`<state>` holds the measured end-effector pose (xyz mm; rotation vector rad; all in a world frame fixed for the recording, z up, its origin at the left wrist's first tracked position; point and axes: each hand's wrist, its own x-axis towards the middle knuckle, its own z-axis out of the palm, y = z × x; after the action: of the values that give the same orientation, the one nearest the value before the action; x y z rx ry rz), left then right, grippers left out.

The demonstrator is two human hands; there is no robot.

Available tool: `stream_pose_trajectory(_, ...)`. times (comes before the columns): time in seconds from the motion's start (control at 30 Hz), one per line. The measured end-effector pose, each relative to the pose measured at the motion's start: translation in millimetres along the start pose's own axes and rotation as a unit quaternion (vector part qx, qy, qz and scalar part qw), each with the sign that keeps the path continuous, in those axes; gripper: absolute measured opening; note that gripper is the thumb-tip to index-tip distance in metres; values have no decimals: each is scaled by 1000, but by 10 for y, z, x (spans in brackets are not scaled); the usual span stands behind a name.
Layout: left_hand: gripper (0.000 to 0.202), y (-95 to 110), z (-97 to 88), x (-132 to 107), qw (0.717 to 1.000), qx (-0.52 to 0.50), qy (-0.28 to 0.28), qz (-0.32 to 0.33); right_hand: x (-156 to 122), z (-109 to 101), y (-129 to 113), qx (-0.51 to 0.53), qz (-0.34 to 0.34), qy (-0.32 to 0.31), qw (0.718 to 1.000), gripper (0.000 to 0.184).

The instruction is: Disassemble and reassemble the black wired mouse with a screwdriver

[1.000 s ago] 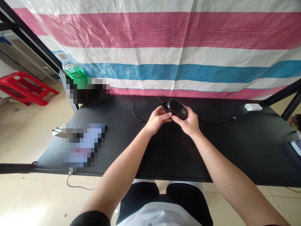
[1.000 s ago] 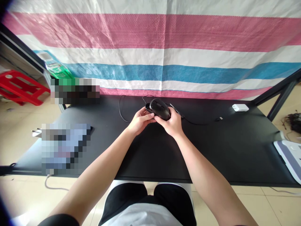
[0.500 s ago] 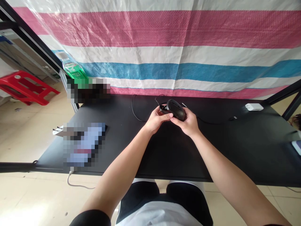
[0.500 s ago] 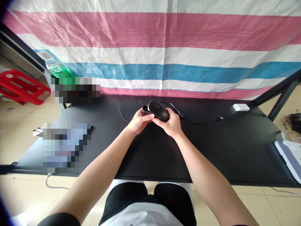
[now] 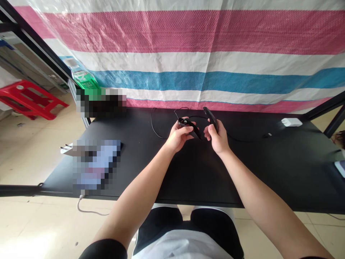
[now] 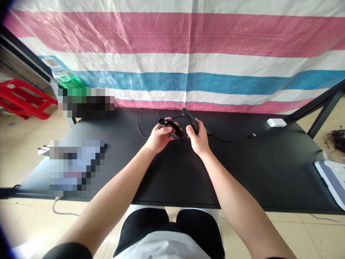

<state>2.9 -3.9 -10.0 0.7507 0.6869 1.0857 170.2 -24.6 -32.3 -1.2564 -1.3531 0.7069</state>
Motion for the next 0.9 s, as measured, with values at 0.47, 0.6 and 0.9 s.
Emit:
stream_pose_trajectory(0.47, 58, -19, 5, 9, 1000, -10, -10, 2, 64, 38, -47, 253, 148, -12, 956, 58)
stream_pose_trajectory(0.6, 62, -27, 13, 18, 1000, -6, -6, 7, 80, 48, -40, 262, 166, -27, 950, 52)
stream_pose_trajectory(0.9, 55, -29, -2, 41, 999, 27, 13, 28, 32, 29, -25, 180, 134, -42, 974, 46)
